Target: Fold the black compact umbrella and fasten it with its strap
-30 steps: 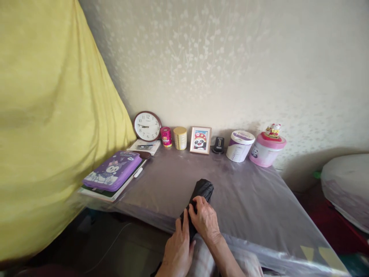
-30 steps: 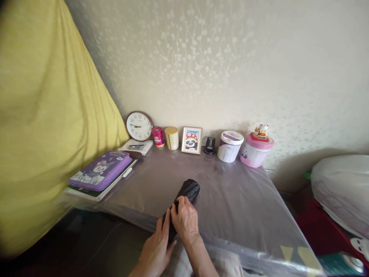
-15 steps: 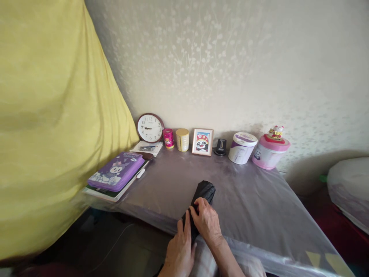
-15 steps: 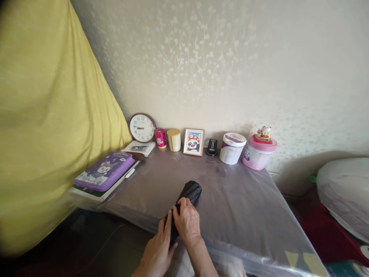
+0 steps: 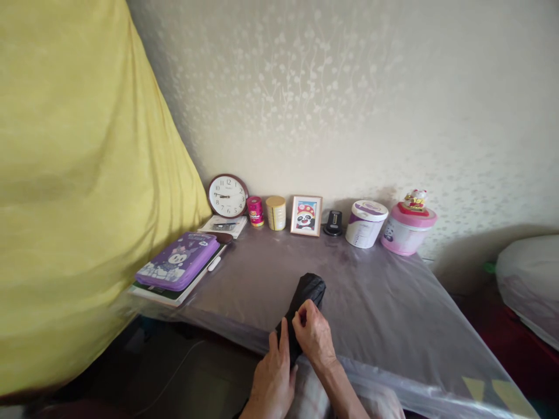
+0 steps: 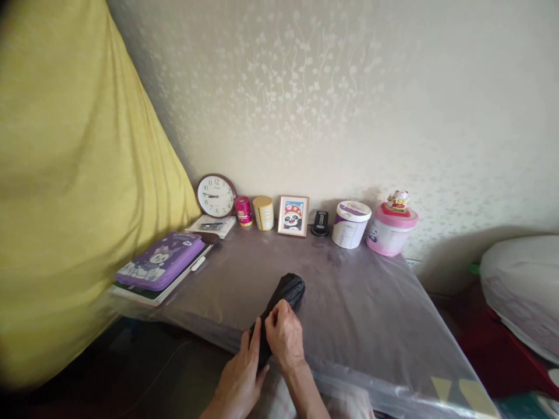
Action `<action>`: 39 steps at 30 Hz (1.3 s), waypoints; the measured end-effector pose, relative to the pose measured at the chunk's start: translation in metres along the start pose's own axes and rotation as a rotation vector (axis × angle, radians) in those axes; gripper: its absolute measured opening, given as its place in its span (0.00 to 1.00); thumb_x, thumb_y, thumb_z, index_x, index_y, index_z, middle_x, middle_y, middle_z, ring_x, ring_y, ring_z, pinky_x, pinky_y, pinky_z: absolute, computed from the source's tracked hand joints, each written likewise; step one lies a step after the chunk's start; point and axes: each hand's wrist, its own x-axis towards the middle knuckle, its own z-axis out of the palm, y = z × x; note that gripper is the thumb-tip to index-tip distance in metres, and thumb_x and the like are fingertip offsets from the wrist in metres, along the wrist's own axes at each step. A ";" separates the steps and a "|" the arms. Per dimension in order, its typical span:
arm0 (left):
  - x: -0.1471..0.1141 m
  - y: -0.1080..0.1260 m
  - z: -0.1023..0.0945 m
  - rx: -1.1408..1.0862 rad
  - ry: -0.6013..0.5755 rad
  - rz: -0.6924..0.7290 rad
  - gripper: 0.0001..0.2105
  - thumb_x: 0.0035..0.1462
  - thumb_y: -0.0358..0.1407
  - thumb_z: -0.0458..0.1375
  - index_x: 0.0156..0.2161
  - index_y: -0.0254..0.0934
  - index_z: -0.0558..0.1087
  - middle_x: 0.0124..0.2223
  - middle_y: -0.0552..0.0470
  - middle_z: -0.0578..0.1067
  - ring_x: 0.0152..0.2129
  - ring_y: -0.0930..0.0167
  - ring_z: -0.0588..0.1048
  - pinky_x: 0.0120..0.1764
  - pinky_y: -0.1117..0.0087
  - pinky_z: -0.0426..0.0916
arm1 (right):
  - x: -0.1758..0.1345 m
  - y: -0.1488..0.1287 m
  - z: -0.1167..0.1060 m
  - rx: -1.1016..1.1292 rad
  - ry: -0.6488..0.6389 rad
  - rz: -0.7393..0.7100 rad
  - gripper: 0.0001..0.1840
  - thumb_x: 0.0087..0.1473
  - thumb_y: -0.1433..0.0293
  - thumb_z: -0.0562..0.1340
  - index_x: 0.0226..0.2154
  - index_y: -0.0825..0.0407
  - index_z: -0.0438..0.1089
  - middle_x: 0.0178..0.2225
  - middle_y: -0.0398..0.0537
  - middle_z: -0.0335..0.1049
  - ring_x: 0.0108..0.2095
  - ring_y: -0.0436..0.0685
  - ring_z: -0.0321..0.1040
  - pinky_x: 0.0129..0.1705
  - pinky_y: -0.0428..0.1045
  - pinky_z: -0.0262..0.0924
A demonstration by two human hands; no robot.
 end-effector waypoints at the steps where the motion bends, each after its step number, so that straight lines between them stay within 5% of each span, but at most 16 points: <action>1: 0.000 0.000 0.000 -0.002 -0.001 0.002 0.33 0.55 0.28 0.47 0.63 0.31 0.38 0.59 0.35 0.56 0.44 0.65 0.72 0.41 0.70 0.66 | -0.001 0.000 0.000 0.020 -0.003 0.014 0.05 0.47 0.73 0.52 0.22 0.49 0.55 0.20 0.41 0.62 0.20 0.50 0.61 0.25 0.45 0.53; 11: 0.000 -0.004 0.001 0.005 0.037 -0.004 0.34 0.56 0.31 0.48 0.63 0.33 0.36 0.58 0.36 0.58 0.42 0.65 0.73 0.40 0.70 0.66 | -0.012 0.024 -0.014 0.406 0.021 0.213 0.08 0.50 0.65 0.53 0.23 0.50 0.57 0.20 0.39 0.60 0.21 0.49 0.58 0.25 0.44 0.56; 21: 0.002 -0.017 -0.011 -0.081 0.025 -0.024 0.32 0.58 0.38 0.48 0.63 0.32 0.39 0.56 0.36 0.61 0.45 0.62 0.71 0.39 0.70 0.66 | -0.027 0.101 -0.063 0.129 0.063 0.358 0.12 0.48 0.60 0.53 0.27 0.51 0.64 0.24 0.46 0.69 0.25 0.54 0.65 0.30 0.49 0.58; 32: -0.002 -0.026 -0.012 -0.105 0.151 0.007 0.30 0.61 0.40 0.44 0.63 0.40 0.36 0.52 0.40 0.64 0.38 0.66 0.74 0.36 0.70 0.69 | -0.031 0.058 -0.051 0.284 -0.155 0.115 0.11 0.54 0.65 0.51 0.34 0.49 0.67 0.29 0.45 0.72 0.28 0.52 0.68 0.33 0.46 0.61; 39: -0.006 -0.035 -0.017 0.045 0.262 -0.062 0.22 0.64 0.37 0.34 0.62 0.49 0.43 0.50 0.44 0.63 0.30 0.73 0.75 0.24 0.76 0.68 | -0.027 0.097 -0.058 0.244 -0.063 0.220 0.13 0.52 0.61 0.53 0.33 0.51 0.68 0.29 0.48 0.72 0.29 0.55 0.69 0.32 0.47 0.62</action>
